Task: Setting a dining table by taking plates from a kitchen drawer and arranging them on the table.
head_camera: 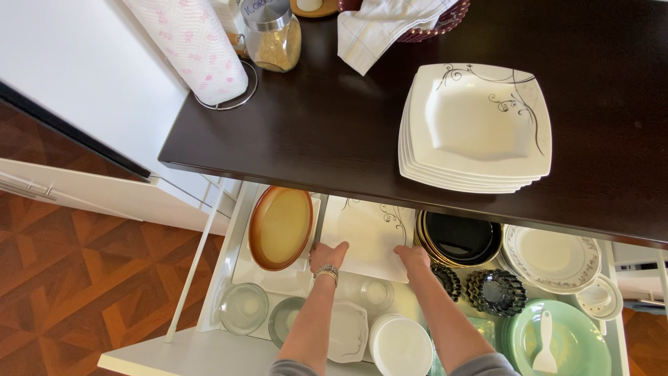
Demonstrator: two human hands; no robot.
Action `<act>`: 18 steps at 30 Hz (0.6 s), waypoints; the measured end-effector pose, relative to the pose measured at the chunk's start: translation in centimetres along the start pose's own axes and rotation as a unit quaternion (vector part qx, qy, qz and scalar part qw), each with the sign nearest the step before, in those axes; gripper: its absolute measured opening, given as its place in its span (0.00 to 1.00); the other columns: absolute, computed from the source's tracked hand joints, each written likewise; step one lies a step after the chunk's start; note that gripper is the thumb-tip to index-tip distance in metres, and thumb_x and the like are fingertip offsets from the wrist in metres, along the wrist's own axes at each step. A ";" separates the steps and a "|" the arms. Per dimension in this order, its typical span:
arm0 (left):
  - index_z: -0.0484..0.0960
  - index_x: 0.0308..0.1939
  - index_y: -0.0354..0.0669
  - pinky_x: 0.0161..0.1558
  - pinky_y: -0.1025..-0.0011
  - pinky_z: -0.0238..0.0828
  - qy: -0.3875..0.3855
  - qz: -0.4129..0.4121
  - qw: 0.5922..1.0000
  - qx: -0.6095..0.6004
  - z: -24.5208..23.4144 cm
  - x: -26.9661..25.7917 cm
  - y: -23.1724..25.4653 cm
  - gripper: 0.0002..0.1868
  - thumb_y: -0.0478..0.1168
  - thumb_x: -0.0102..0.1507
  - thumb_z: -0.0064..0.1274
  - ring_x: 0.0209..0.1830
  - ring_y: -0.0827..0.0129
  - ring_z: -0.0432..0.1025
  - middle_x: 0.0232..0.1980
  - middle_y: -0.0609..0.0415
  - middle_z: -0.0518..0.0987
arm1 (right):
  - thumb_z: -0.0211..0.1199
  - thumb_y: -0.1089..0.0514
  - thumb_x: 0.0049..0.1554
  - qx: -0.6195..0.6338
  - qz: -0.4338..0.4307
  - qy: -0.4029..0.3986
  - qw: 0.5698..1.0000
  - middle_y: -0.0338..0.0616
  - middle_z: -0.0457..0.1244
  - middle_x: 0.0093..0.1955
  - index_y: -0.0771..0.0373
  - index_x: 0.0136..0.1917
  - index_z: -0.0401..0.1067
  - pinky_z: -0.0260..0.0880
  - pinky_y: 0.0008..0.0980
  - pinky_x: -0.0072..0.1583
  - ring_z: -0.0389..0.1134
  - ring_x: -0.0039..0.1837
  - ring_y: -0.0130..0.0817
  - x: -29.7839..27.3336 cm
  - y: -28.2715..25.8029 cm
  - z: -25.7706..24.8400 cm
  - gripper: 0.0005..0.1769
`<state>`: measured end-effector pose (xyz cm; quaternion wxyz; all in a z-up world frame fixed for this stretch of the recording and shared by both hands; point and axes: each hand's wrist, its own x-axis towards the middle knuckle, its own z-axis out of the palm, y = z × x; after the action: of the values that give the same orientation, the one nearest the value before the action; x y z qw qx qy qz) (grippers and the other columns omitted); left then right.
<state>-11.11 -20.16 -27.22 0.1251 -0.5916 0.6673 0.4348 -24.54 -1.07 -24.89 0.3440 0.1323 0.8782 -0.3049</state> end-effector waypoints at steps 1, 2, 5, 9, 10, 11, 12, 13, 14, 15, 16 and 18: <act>0.64 0.69 0.33 0.66 0.45 0.62 -0.001 0.000 1.000 0.000 0.0 -0.3 0.1 0.54 0.67 0.49 0.57 0.68 0.36 0.66 0.71 0.36 0.66 | 0.74 0.41 0.44 0.000 0.001 0.000 1.000 0.62 0.67 0.65 0.72 0.66 0.73 0.66 0.53 0.68 0.66 0.70 0.57 -0.3 0.1 -0.2 0.44; 0.63 0.70 0.33 0.66 0.45 0.62 -0.002 -0.004 1.000 0.003 -0.1 -0.5 0.3 0.55 0.66 0.49 0.58 0.69 0.37 0.66 0.71 0.35 0.66 | 0.74 0.42 0.45 0.019 0.006 -0.001 1.000 0.63 0.68 0.63 0.72 0.67 0.73 0.67 0.54 0.67 0.67 0.68 0.58 -0.5 -0.1 -0.3 0.44; 0.62 0.71 0.34 0.68 0.45 0.61 -0.008 0.009 1.000 -0.014 -1.7 -2.1 1.1 0.56 0.67 0.50 0.60 0.70 0.37 0.65 0.72 0.35 0.66 | 0.75 0.43 0.44 0.042 0.006 0.001 0.999 0.64 0.68 0.62 0.72 0.67 0.72 0.67 0.56 0.66 0.67 0.68 0.59 0.4 0.1 0.1 0.44; 0.63 0.71 0.36 0.68 0.45 0.61 -0.017 0.017 0.999 -0.026 -1.5 -1.1 0.7 0.57 0.69 0.49 0.63 0.72 0.37 0.64 0.73 0.34 0.66 | 0.75 0.41 0.44 0.007 0.001 -0.007 1.000 0.64 0.67 0.65 0.73 0.67 0.72 0.67 0.54 0.67 0.66 0.70 0.58 -0.1 -0.4 -0.2 0.45; 0.63 0.71 0.36 0.68 0.45 0.61 -0.015 0.015 0.999 -0.027 -2.1 -1.7 1.0 0.57 0.69 0.49 0.63 0.72 0.37 0.64 0.73 0.34 0.66 | 0.75 0.41 0.44 0.006 -0.001 -0.009 1.000 0.64 0.67 0.65 0.73 0.67 0.72 0.67 0.54 0.67 0.66 0.70 0.58 0.3 -0.3 0.2 0.45; 0.64 0.71 0.37 0.68 0.46 0.61 -0.017 0.009 0.999 -0.027 -2.7 -2.3 1.2 0.56 0.69 0.49 0.62 0.71 0.38 0.65 0.72 0.35 0.67 | 0.76 0.42 0.44 0.021 -0.004 -0.007 1.000 0.65 0.67 0.65 0.74 0.67 0.72 0.66 0.54 0.67 0.66 0.70 0.58 0.7 -0.3 0.6 0.46; 0.65 0.71 0.38 0.68 0.47 0.61 -0.022 0.004 0.999 -0.027 -3.0 -3.0 1.5 0.56 0.70 0.49 0.62 0.71 0.39 0.65 0.72 0.35 0.67 | 0.76 0.43 0.44 0.037 -0.004 -0.003 0.999 0.66 0.66 0.65 0.74 0.68 0.72 0.66 0.54 0.67 0.65 0.70 0.59 1.0 0.1 0.8 0.46; 0.65 0.71 0.38 0.68 0.47 0.61 -0.023 0.003 0.999 -0.026 -3.1 -3.1 1.5 0.56 0.70 0.49 0.62 0.71 0.39 0.65 0.72 0.35 0.67 | 0.76 0.43 0.44 0.037 -0.004 -0.004 0.999 0.66 0.66 0.65 0.74 0.68 0.72 0.66 0.54 0.67 0.65 0.70 0.59 0.9 -0.1 0.5 0.46; 0.66 0.70 0.39 0.68 0.47 0.61 -0.017 -0.004 0.999 -0.030 -3.2 -3.2 1.6 0.55 0.69 0.49 0.63 0.71 0.39 0.65 0.71 0.35 0.68 | 0.76 0.42 0.44 0.031 0.003 -0.005 1.000 0.65 0.66 0.65 0.74 0.68 0.71 0.66 0.54 0.67 0.65 0.70 0.58 0.7 -0.3 0.3 0.47; 0.68 0.69 0.39 0.68 0.47 0.61 -0.011 -0.011 0.999 -0.034 -3.3 -3.3 1.7 0.53 0.68 0.49 0.63 0.70 0.38 0.66 0.69 0.34 0.69 | 0.77 0.42 0.45 0.024 0.010 -0.007 1.000 0.65 0.66 0.66 0.74 0.68 0.71 0.66 0.54 0.67 0.65 0.70 0.58 0.6 -0.6 0.0 0.47; 0.68 0.69 0.39 0.68 0.47 0.61 -0.010 -0.011 0.999 -0.036 -3.0 -3.0 1.5 0.53 0.68 0.49 0.63 0.70 0.38 0.66 0.69 0.34 0.69 | 0.77 0.42 0.45 0.024 0.008 -0.007 1.000 0.65 0.66 0.66 0.74 0.68 0.71 0.66 0.54 0.67 0.65 0.70 0.58 1.5 -0.1 0.2 0.47; 0.70 0.68 0.39 0.67 0.45 0.62 0.006 -0.003 1.000 -0.016 -2.6 -2.4 1.1 0.49 0.68 0.53 0.56 0.68 0.37 0.67 0.67 0.33 0.72 | 0.74 0.43 0.46 0.047 -0.003 0.011 0.999 0.65 0.68 0.62 0.73 0.66 0.73 0.66 0.62 0.64 0.67 0.67 0.62 3.1 1.0 0.7 0.43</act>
<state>-10.51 -20.50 -23.52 0.1125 -0.5979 0.6592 0.4419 -25.95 -0.65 -27.92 0.3269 0.1490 0.8671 -0.3450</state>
